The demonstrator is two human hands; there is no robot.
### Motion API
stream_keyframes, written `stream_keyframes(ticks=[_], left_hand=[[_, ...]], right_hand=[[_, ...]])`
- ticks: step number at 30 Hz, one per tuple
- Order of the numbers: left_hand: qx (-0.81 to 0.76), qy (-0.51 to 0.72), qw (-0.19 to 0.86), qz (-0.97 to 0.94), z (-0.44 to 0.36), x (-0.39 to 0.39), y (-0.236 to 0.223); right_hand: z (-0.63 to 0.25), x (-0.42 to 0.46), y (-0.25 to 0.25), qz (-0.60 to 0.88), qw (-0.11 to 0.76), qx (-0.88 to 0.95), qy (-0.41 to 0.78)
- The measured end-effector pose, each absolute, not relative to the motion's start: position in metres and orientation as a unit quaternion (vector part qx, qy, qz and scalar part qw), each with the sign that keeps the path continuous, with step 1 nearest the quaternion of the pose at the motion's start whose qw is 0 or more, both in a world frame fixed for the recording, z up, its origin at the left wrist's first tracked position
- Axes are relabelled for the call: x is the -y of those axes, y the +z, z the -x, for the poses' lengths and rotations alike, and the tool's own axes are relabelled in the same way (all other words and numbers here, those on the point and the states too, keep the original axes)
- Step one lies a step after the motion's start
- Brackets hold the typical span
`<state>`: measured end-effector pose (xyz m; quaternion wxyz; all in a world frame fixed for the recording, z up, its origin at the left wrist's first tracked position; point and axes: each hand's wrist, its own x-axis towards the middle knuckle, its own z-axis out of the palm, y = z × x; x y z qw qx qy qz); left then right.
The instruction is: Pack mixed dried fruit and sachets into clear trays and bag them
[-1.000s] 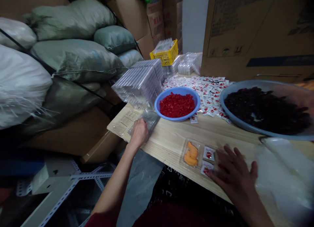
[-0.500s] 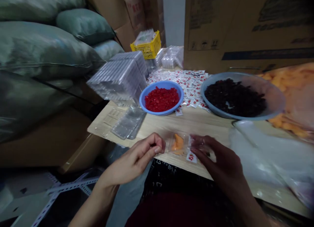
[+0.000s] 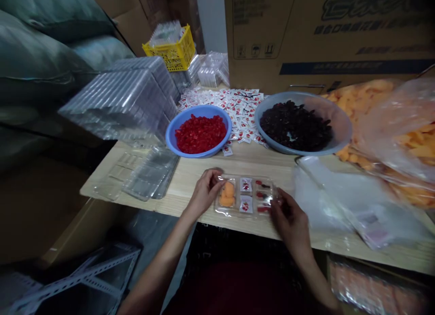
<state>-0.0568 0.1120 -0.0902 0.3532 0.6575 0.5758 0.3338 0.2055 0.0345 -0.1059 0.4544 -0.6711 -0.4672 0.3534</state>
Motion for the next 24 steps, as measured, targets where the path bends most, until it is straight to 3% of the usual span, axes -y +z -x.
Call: stream_keyframes(ticks=[3, 7, 12, 16, 21, 24], left_hand=[[-0.58, 0.349, 0.285, -0.679, 0.058, -0.123, -0.097], [-0.589, 0.345, 0.289, -0.671, 0.057, -0.13, -0.105], [-0.615, 0.316, 0.216, -0.689, 0.052, -0.131, -0.103], [-0.605, 0.275, 0.234, -0.71, 0.052, -0.111, -0.101], [-0.589, 0.294, 0.288, -0.695, 0.05, -0.085, -0.097], [-0.577, 0.321, 0.312, -0.683, 0.048, -0.083, -0.097]], right_hand=[[-0.21, -0.042, -0.109, 0.676, 0.432, 0.509, 0.313], [-0.213, -0.053, -0.114, 0.662, 0.416, 0.572, 0.248], [-0.21, -0.064, -0.117, 0.641, 0.4, 0.616, 0.222], [-0.211, -0.059, -0.114, 0.645, 0.403, 0.576, 0.3], [-0.209, -0.045, -0.107, 0.583, 0.489, 0.436, 0.481], [-0.205, -0.042, -0.099, 0.548, 0.485, 0.349, 0.585]])
